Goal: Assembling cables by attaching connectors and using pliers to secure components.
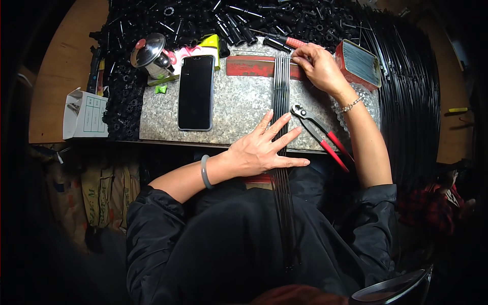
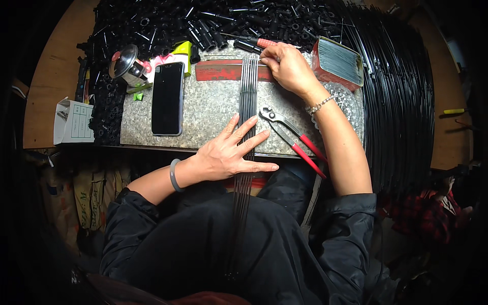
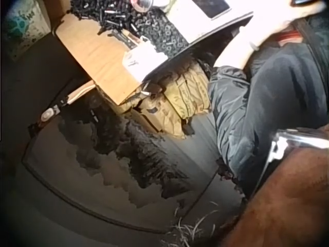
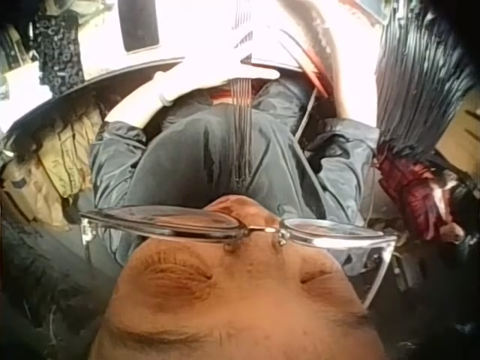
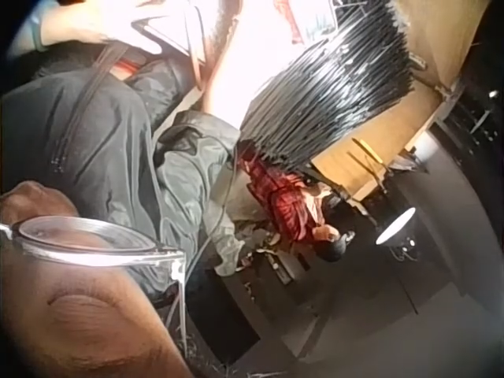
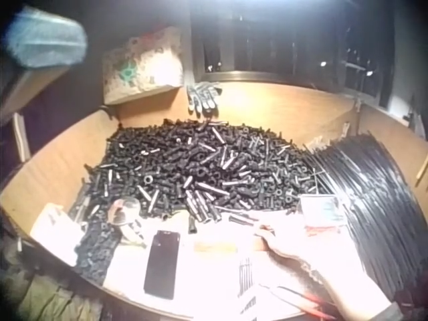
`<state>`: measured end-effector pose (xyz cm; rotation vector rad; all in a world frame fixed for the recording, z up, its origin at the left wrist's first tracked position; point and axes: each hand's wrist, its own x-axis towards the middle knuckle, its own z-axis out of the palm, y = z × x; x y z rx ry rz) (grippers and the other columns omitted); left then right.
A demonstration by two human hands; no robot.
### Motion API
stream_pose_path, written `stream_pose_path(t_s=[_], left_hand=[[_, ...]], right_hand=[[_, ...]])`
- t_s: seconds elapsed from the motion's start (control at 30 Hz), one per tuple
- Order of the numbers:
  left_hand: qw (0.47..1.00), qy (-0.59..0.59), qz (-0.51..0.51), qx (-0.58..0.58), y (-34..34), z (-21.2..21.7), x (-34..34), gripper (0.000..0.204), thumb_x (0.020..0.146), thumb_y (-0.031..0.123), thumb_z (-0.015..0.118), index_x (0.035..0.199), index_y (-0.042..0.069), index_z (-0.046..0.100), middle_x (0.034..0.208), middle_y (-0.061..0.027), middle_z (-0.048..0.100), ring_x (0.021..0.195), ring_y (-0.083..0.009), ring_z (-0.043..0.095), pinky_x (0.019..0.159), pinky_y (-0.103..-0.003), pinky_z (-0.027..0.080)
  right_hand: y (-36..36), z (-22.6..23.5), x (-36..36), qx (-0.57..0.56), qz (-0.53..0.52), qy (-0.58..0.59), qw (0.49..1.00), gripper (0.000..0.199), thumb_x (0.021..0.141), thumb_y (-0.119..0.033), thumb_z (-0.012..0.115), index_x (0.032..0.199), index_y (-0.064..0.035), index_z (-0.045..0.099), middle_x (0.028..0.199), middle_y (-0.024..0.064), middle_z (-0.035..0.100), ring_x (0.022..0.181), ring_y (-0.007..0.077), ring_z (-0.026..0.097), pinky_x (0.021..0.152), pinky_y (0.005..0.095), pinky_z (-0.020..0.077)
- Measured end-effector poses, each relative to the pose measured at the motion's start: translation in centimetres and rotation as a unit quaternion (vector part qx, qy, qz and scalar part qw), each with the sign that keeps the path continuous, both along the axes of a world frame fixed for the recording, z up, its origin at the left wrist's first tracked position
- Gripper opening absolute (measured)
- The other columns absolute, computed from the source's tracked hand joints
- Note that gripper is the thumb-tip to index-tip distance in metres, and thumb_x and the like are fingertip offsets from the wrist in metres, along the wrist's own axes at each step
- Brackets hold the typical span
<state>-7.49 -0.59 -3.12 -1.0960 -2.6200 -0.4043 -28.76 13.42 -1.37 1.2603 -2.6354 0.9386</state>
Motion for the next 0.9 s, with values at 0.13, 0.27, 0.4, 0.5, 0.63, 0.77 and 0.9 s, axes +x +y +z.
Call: stream_pose_path(t_s=[0.13,0.27,0.4,0.5,0.63,0.77,0.9], left_hand=[[1.000,0.004,0.002,-0.002,0.0,-0.1,-0.1,0.055,0.084,0.022,0.046,0.132,0.047,0.039,0.136,-0.0161,0.039,0.125,-0.0430,0.038,0.099,-0.062,0.033],[1.000,0.006,0.001,-0.006,-0.1,-0.1,-0.1,0.055,0.084,0.021,0.046,0.132,0.047,0.039,0.137,-0.0162,0.038,0.126,-0.0434,0.037,0.098,-0.062,0.033],[1.000,0.016,0.003,-0.011,0.0,-0.2,-0.2,0.055,0.084,0.022,0.047,0.132,0.047,0.039,0.137,-0.0168,0.038,0.126,-0.0438,0.036,0.098,-0.063,0.033],[1.000,0.011,0.002,-0.011,-0.1,-0.1,0.0,0.055,0.083,0.023,0.048,0.132,0.047,0.039,0.137,-0.0173,0.037,0.126,-0.0445,0.036,0.098,-0.063,0.032],[1.000,0.014,-0.001,-0.013,-0.2,-0.1,0.0,0.055,0.082,0.024,0.049,0.132,0.047,0.040,0.138,-0.0175,0.037,0.126,-0.0449,0.035,0.098,-0.063,0.032],[1.000,0.015,0.002,-0.010,-0.2,-0.1,0.0,0.055,0.082,0.025,0.051,0.131,0.047,0.041,0.138,-0.0174,0.037,0.126,-0.0450,0.035,0.098,-0.063,0.032],[1.000,0.012,-0.004,-0.009,-0.1,-0.1,-0.2,0.054,0.082,0.025,0.050,0.131,0.047,0.041,0.138,-0.0175,0.037,0.126,-0.0451,0.035,0.098,-0.063,0.032]], right_hand=[[0.0,0.4,0.0,0.002,0.028,-0.020,0.999,0.012,0.083,-0.009,0.061,0.089,0.0010,0.063,0.081,0.0125,0.059,0.077,0.0249,0.058,0.072,0.0326,0.0455],[-0.4,0.2,0.0,-0.019,0.033,-0.016,0.999,0.012,0.083,-0.009,0.061,0.089,0.0011,0.063,0.082,0.0124,0.060,0.075,0.0243,0.058,0.071,0.0319,0.0454],[-0.3,0.0,0.1,-0.020,0.012,-0.060,0.998,0.011,0.083,-0.008,0.060,0.088,0.0024,0.061,0.082,0.0137,0.061,0.075,0.0239,0.059,0.071,0.0319,0.0456],[-0.7,-0.2,0.3,-0.031,0.005,-0.051,0.998,0.012,0.083,-0.008,0.060,0.087,0.0034,0.060,0.081,0.0146,0.061,0.076,0.0239,0.059,0.072,0.0322,0.0458],[-0.6,0.3,0.2,-0.025,0.015,-0.055,0.998,0.013,0.083,-0.009,0.060,0.087,0.0033,0.060,0.081,0.0148,0.061,0.075,0.0237,0.060,0.072,0.0320,0.0461],[-0.8,1.3,0.4,0.000,0.033,-0.117,0.993,0.013,0.084,-0.009,0.060,0.089,0.0025,0.060,0.083,0.0144,0.061,0.076,0.0242,0.060,0.072,0.0323,0.0465],[-0.8,0.3,0.0,-0.008,0.048,-0.066,0.997,0.013,0.084,-0.009,0.060,0.090,0.0028,0.060,0.085,0.0140,0.061,0.077,0.0248,0.060,0.073,0.0322,0.0466]])
